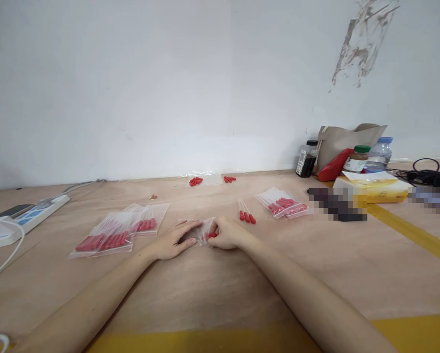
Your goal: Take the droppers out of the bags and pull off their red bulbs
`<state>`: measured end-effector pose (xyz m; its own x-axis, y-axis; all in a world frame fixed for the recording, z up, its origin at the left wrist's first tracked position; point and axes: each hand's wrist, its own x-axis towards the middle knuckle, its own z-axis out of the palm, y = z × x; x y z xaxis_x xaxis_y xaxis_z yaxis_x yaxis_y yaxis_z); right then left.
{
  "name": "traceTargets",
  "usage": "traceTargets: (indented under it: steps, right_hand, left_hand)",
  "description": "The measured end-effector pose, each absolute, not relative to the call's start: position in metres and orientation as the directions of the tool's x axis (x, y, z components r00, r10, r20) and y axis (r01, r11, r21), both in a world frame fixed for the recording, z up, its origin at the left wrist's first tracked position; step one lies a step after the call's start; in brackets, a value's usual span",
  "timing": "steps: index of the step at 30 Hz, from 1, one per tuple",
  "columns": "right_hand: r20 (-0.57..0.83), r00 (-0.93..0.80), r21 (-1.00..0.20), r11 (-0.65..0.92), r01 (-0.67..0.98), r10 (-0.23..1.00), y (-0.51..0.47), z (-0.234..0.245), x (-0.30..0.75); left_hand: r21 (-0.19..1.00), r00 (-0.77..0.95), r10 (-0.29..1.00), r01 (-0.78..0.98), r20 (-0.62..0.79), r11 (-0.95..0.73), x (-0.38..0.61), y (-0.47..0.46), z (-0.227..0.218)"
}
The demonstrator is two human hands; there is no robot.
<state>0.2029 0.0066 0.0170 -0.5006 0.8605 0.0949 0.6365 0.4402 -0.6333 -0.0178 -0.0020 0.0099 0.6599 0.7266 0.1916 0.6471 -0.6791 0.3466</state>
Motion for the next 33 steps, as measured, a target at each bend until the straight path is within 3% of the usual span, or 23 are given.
traceTargets:
  steps: [5, 7, 10, 16, 20, 22, 24, 26, 29, 31, 33]
  right_hand:
    - [0.163, -0.490, -0.634, 0.471, 0.613, 0.857, 0.005, 0.016, 0.202]
    - [0.156, -0.496, -0.689, 0.453, 0.565, 0.855, 0.007, 0.013, 0.202]
    - [0.108, -0.499, -0.817, 0.362, 0.448, 0.860, 0.013, 0.011, 0.205]
    - [-0.008, -0.482, -0.940, 0.159, 0.303, 0.876, 0.029, 0.026, 0.237]
    - [-0.072, -0.294, -0.996, -0.053, 0.071, 0.953, 0.041, 0.038, 0.267]
    - [-0.029, -0.168, -1.000, -0.026, 0.018, 0.985, 0.045, 0.041, 0.278]
    - [0.116, -0.058, -0.992, 0.119, 0.043, 0.992, 0.045, 0.041, 0.282]
    - [0.329, 0.014, -0.928, 0.321, 0.188, 0.944, 0.041, 0.038, 0.282]
    - [0.600, -0.072, -0.664, 0.547, 0.510, 0.796, 0.031, 0.026, 0.277]
    - [0.644, -0.225, -0.457, 0.604, 0.653, 0.731, 0.026, 0.014, 0.272]
    - [0.600, -0.364, -0.307, 0.625, 0.718, 0.713, 0.023, 0.004, 0.269]
  left_hand:
    - [0.360, 0.643, 0.735, 0.647, 0.217, -0.672, -0.016, -0.003, 0.009]
    - [0.362, 0.650, 0.731, 0.643, 0.209, -0.675, -0.015, -0.003, 0.009]
    - [0.363, 0.650, 0.732, 0.644, 0.203, -0.673, -0.016, -0.003, 0.009]
    - [0.347, 0.634, 0.744, 0.664, 0.208, -0.663, -0.017, -0.001, 0.008]
    - [0.291, 0.634, 0.755, 0.701, 0.164, -0.651, -0.018, -0.001, 0.008]
    - [0.242, 0.632, 0.767, 0.731, 0.113, -0.638, -0.018, -0.002, 0.009]
    - [0.207, 0.624, 0.778, 0.755, 0.064, -0.622, -0.017, -0.003, 0.010]
    - [0.187, 0.613, 0.789, 0.772, 0.036, -0.608, -0.016, -0.005, 0.011]
    - [0.156, 0.589, 0.807, 0.794, 0.046, -0.588, -0.013, -0.008, 0.012]
    - [0.137, 0.570, 0.819, 0.807, 0.071, -0.574, -0.011, -0.010, 0.012]
    - [0.116, 0.565, 0.818, 0.810, 0.105, -0.574, -0.009, -0.012, 0.013]
